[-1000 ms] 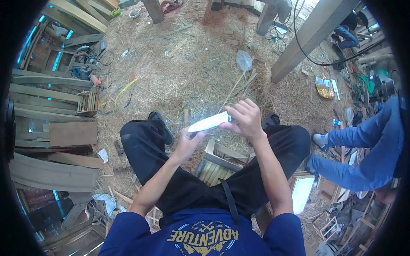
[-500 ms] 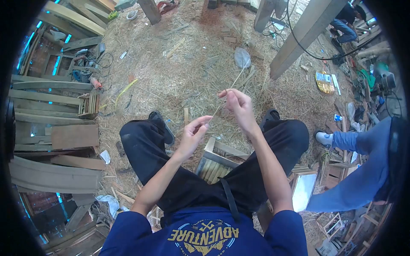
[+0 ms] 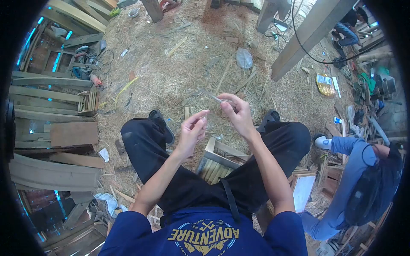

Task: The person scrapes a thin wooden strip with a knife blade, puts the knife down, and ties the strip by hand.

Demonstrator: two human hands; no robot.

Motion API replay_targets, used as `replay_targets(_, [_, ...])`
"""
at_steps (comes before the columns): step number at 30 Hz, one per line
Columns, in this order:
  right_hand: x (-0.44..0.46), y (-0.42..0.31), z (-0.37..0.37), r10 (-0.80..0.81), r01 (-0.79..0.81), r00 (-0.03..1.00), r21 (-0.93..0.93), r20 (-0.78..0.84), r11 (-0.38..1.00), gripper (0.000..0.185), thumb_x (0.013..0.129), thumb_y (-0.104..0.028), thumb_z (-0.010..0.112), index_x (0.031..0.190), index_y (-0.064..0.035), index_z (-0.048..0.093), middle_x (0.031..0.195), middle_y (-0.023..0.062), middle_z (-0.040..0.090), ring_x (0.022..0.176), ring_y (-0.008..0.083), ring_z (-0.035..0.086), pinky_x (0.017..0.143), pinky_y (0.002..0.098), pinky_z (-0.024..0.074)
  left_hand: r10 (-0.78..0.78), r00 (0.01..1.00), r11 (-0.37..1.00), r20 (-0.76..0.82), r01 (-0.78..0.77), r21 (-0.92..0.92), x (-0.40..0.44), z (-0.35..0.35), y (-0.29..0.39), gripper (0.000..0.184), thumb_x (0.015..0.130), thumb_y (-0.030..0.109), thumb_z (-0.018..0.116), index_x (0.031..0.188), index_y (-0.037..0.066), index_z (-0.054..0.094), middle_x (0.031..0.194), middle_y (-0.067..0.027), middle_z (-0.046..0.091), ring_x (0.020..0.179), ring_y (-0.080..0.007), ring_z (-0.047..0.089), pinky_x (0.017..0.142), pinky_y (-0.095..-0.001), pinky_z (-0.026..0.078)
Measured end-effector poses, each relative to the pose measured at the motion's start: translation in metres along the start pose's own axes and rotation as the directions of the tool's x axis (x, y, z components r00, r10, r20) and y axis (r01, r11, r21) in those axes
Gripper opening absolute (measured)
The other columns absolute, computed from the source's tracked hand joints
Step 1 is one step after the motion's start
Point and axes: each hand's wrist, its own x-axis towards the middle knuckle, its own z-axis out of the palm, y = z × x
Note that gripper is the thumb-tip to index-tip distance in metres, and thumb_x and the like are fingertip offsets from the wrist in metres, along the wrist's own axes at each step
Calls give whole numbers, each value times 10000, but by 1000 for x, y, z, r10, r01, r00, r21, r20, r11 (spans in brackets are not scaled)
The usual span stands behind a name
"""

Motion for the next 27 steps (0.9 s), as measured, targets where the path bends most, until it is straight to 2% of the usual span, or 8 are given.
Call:
replay_targets(1, [-2,2,-1,8,-8,1000,-39,-15,999,363,934,-398,692,987,-39,700,654,-54,561,587,61,475,550,250,372,24,1000,1000,-11,-24,-6,1,-2,-1,329,1009,120,571,1323,24,582,788,42,500,602,-3,389,503,-177,328])
replay_targets(4, [-4,4,8,-360,365,926,-503,111,784,349,829,-401,779,904,-72,690,634,18,608,550,165,555,554,313,429,61,997,996,-45,-64,-65,2,-5,3,351,1004,93,565,1345,12,568,820,25,548,617,-6,415,521,-185,337])
replay_targets(6, [-8,2,15,-374,424,904,-565,210,708,354,785,-405,802,860,-82,679,639,63,613,569,228,583,568,357,446,99,995,991,1,-98,-93,2,-7,3,357,1003,85,567,1353,19,576,815,37,546,655,-5,438,532,-178,352])
replay_targets(7, [-9,1,19,-375,454,890,-591,260,667,357,762,-407,813,838,-87,673,642,85,616,578,259,597,576,380,454,117,993,988,23,-114,-108,1,-8,4,360,1002,80,568,1357,22,580,812,43,545,674,-4,449,537,-174,359])
replay_targets(8, [-8,3,22,-401,466,882,-580,248,668,378,768,-430,805,823,-80,670,618,74,590,570,268,576,579,393,443,79,997,995,8,-79,-54,-2,-7,4,372,999,67,565,1367,14,569,798,53,529,656,-6,439,545,-174,357])
replay_targets(12, [1,11,19,-466,468,870,-571,164,674,379,778,-417,799,792,-65,661,615,76,578,551,265,539,572,393,413,-28,999,989,44,34,-145,-4,-7,6,379,1007,70,543,1376,-13,537,769,45,498,621,-19,378,521,-205,307])
replay_targets(21, [-2,3,22,-529,508,830,-627,174,591,429,731,-464,812,770,-65,659,629,46,578,570,233,538,581,361,401,55,997,993,56,-49,-112,-5,-14,-1,381,983,97,620,1358,35,594,776,66,530,632,6,394,536,-182,306])
replay_targets(27, [0,3,2,-517,507,827,-693,223,513,449,717,-467,809,770,-54,641,649,46,571,580,242,519,591,364,381,8,994,986,106,10,-168,-4,-18,3,424,1001,156,617,1388,1,536,800,47,527,615,-14,368,523,-207,289])
